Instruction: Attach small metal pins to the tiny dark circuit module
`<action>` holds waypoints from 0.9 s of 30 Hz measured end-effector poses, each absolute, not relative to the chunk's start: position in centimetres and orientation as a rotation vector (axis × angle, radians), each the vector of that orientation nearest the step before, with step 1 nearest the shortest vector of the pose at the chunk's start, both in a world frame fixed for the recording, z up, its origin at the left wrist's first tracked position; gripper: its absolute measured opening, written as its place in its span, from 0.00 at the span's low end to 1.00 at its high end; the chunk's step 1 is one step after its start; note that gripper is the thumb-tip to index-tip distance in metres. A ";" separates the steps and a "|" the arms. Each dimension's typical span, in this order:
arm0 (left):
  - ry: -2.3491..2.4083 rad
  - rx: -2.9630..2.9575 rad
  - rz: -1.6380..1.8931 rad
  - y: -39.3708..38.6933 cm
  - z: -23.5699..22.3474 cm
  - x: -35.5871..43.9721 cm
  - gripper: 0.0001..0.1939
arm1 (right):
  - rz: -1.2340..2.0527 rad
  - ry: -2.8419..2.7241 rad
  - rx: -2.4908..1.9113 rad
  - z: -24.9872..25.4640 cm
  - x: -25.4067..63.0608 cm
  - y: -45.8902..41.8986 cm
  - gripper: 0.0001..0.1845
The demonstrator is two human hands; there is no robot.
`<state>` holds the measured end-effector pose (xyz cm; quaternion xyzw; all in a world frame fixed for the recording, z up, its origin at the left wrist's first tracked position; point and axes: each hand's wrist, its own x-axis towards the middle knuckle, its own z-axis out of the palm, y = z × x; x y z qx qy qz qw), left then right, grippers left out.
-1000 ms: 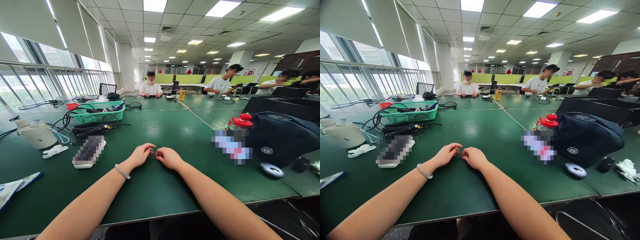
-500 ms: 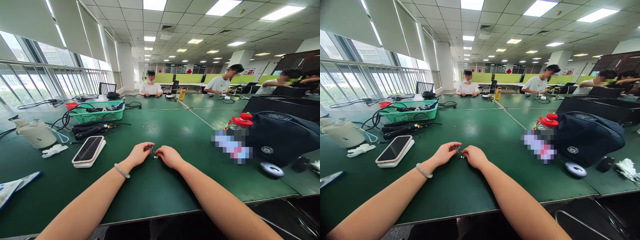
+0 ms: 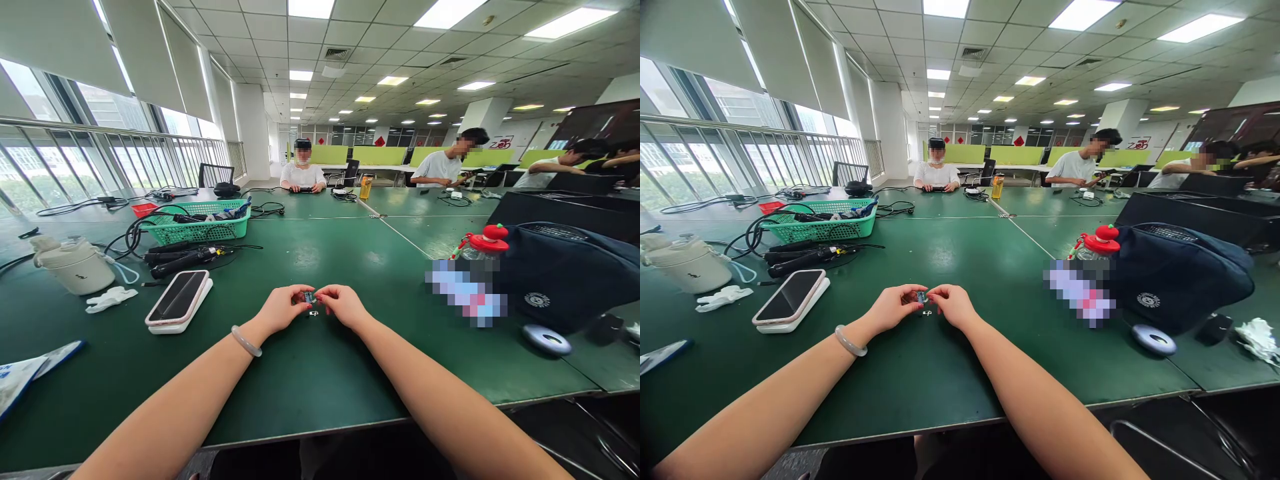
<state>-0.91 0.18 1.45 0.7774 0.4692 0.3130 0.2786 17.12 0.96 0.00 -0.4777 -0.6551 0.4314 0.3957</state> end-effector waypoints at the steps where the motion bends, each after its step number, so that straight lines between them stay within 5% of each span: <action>1: 1.264 2.112 0.826 0.0 1.6 -0.8 0.19 | 1.124 -1.645 -1.197 -0.1 17.1 1.0 0.08; 27: 1.274 2.270 0.757 -0.6 2.5 -0.5 0.17 | 1.121 -1.584 -1.237 -0.4 17.0 1.1 0.10</action>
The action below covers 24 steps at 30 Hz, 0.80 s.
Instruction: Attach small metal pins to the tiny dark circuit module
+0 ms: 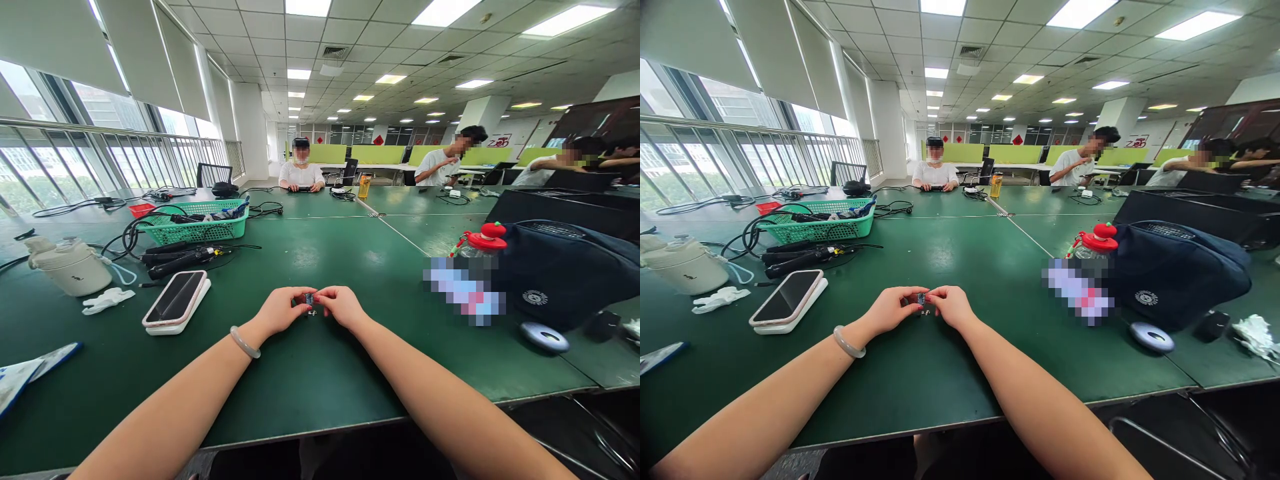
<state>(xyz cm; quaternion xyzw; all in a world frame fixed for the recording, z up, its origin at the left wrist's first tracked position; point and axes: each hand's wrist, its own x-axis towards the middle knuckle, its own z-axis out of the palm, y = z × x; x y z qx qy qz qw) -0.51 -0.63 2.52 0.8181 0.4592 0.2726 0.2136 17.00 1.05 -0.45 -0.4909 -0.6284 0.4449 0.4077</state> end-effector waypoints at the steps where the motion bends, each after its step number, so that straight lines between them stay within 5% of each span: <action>1: 1.278 2.267 0.755 -0.7 2.6 -0.5 0.17 | 1.122 -1.582 -1.238 -0.3 17.0 1.0 0.10; 24: 1.232 2.254 0.736 -1.1 2.9 -0.6 0.18 | 0.854 -1.818 -1.306 0.1 16.6 0.2 0.12</action>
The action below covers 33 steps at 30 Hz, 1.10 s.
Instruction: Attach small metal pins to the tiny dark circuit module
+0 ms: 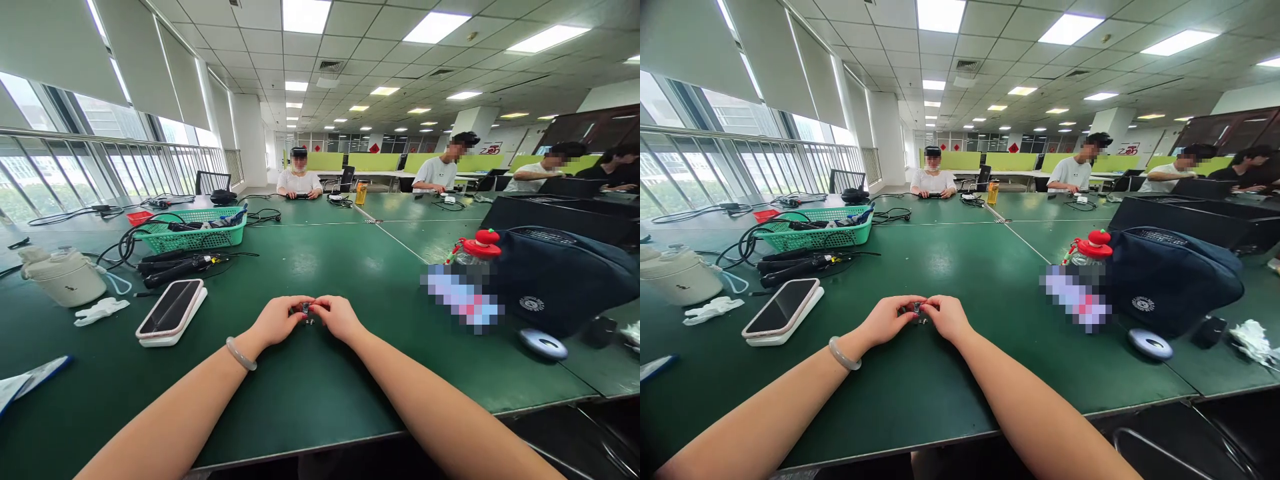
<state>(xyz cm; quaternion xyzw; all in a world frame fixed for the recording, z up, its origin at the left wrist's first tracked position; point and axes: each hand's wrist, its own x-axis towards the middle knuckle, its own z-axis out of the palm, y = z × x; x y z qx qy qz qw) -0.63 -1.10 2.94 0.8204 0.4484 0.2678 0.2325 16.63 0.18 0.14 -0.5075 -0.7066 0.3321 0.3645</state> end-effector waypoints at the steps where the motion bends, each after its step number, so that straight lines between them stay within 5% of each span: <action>1: 1.229 2.252 0.736 -1.1 2.9 -0.6 0.18 | 0.838 -1.830 -1.296 -0.1 16.5 0.2 0.11; 10: 1.262 2.136 0.796 -0.5 1.5 -0.5 0.19 | 0.874 -1.837 -1.331 -1.5 15.7 1.5 0.10; 19: 1.285 1.946 0.788 1.4 0.2 -0.5 0.20 | 1.426 -1.730 -1.352 0.8 16.3 3.2 0.11; 33: 1.327 1.976 0.815 1.2 0.3 -0.6 0.19 | 0.880 -1.837 -1.311 -1.1 15.9 2.2 0.11</action>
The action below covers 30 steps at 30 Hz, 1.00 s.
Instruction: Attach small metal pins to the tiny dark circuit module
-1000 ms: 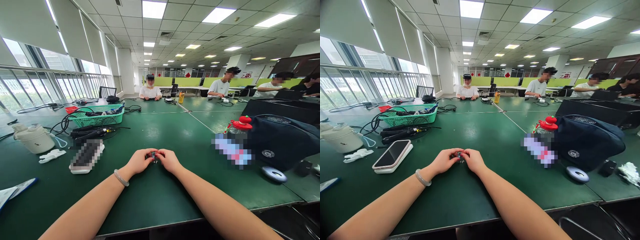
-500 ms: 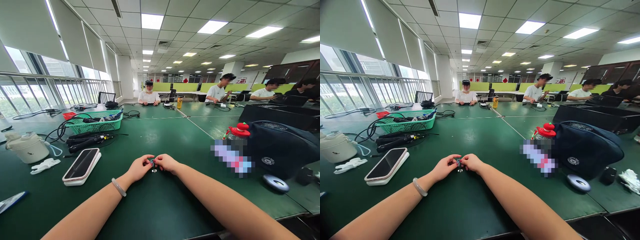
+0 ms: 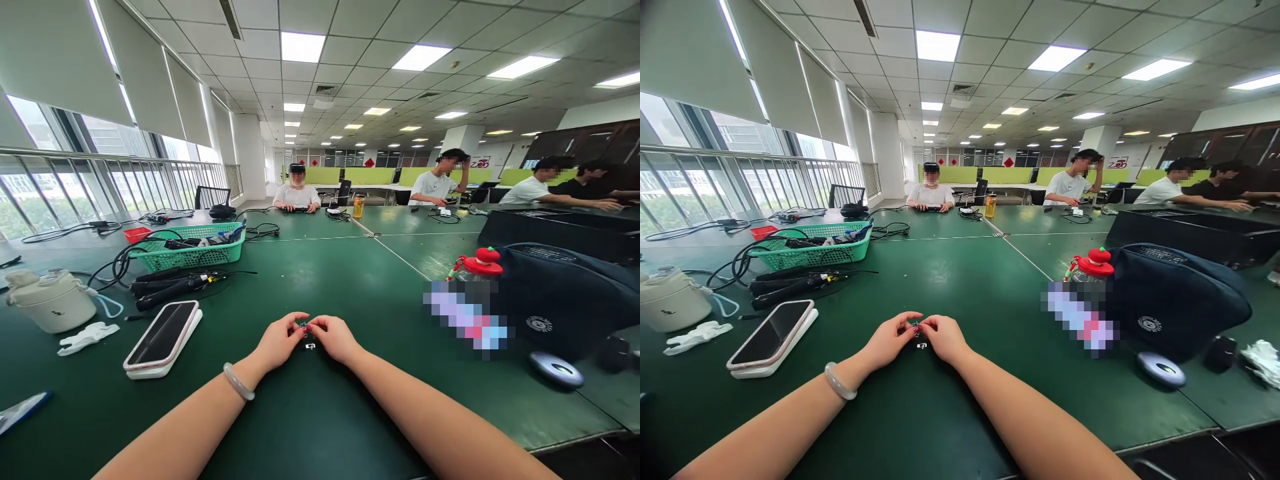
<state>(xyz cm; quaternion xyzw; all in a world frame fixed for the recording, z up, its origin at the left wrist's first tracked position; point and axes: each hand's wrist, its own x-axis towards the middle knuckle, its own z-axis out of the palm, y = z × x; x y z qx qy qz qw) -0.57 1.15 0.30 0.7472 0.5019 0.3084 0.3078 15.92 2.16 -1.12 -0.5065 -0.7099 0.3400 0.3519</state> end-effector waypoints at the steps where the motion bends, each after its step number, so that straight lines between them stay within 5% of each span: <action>1: 1.322 1.980 0.821 1.1 0.3 -0.6 0.19 | 0.872 -1.848 -1.311 -1.0 15.9 2.1 0.12; 16: 1.281 2.216 0.742 -0.4 2.0 -0.4 0.16 | 1.015 -1.815 -1.240 -0.7 16.4 2.0 0.11; 30: 1.297 2.283 0.704 -0.9 2.4 -0.3 0.20 | 0.541 -2.117 -1.220 0.4 16.3 0.7 0.08</action>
